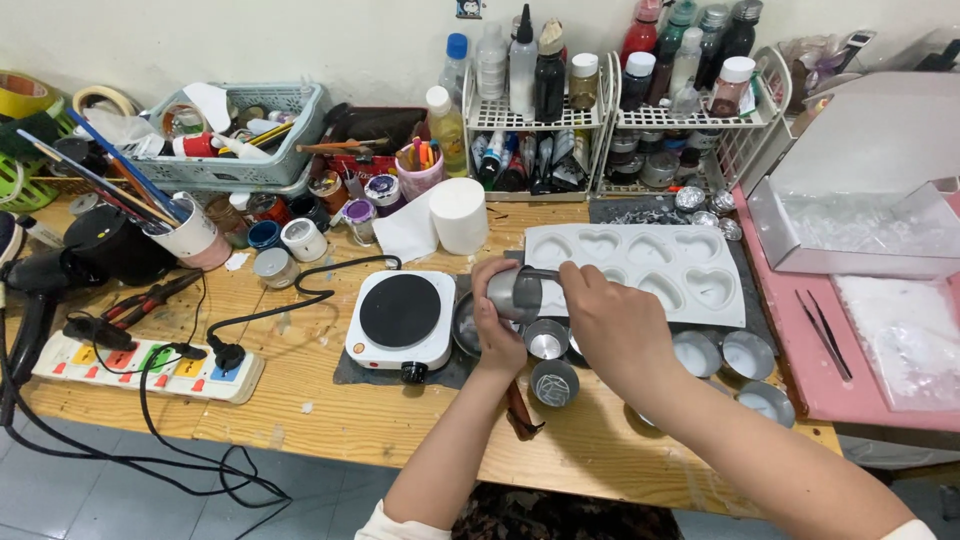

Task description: The person spoons melted white wax from a small pot on a hot plate into small metal cups arranged on the desk, filling them one at a time. They occasionally reposition the cups and stir or scoop wax from the pot with a spoon.

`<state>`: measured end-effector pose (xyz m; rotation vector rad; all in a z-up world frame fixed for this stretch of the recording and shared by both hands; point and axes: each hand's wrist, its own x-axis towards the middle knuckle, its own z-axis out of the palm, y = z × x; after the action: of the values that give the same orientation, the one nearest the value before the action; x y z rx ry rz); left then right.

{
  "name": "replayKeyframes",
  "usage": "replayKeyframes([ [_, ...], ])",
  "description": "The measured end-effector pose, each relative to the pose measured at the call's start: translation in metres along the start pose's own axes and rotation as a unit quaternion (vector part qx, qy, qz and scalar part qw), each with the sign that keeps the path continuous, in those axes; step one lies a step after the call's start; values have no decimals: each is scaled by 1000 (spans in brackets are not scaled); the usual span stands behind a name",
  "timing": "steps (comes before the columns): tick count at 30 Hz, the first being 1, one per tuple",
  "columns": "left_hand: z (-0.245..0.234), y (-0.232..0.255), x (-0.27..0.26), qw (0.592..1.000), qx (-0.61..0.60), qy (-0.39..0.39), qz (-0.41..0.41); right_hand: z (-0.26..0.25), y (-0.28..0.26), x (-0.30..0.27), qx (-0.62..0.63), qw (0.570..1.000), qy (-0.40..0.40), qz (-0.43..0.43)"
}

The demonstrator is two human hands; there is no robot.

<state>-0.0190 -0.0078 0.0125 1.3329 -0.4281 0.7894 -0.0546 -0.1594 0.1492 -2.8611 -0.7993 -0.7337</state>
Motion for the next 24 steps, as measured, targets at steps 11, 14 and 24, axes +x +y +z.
replayKeyframes([
  [11, 10, -16, -11, 987, -51, 90, -126, 35, -18, 19, 8, 998, -42, -36],
  [14, 4, -30, -14, 983, -60, 118, -129, 33, -13, 22, 40, 995, -53, -75],
  [24, -4, -38, -9, 979, -82, 102, -158, 44, 8, 26, 37, 985, -85, -143],
])
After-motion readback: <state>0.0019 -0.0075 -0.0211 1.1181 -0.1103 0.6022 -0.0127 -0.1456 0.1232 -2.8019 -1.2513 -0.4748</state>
